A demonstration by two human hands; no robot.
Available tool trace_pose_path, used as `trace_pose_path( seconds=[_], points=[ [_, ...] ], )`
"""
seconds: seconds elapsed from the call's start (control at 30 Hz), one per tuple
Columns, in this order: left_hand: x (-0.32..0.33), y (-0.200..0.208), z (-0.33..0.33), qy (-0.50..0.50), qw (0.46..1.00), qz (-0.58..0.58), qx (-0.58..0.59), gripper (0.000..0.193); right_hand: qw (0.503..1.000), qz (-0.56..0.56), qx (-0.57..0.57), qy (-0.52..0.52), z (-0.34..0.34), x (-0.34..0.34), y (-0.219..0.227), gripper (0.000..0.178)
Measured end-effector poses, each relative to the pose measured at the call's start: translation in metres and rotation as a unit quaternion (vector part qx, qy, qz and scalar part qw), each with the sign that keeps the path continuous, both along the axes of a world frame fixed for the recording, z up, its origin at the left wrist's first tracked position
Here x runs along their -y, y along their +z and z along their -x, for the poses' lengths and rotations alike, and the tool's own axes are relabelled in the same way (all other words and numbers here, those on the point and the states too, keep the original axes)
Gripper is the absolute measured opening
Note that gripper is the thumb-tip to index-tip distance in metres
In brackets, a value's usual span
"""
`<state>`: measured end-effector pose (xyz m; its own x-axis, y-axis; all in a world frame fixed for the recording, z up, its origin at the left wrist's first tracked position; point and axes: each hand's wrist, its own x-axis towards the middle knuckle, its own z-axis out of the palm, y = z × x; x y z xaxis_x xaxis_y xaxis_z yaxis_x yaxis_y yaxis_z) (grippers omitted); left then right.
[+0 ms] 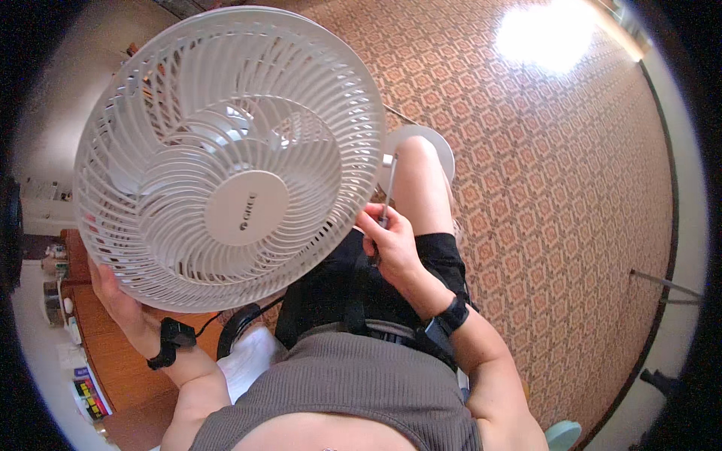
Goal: The recorder uses a screwdriver to disassemble and then reassemble a white electric pedestal fan while seated.
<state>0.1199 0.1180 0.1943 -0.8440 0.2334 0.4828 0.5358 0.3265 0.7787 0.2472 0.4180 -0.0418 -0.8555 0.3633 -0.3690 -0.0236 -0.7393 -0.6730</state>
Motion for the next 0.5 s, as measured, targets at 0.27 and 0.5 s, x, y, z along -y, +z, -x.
trace_pose_path(
  seconds=[0.27,0.5],
  points=[
    [-0.003,-0.01,0.001,0.007,0.999,-0.014,-0.029,0.062,1.0,0.019,-0.011,-0.009,-0.003,-0.002,-0.009,0.026],
    [-0.012,-0.004,-0.001,0.005,0.999,-0.001,-0.038,0.063,0.999,0.033,-0.028,-0.003,-0.004,-0.003,-0.009,0.025]
  ],
)
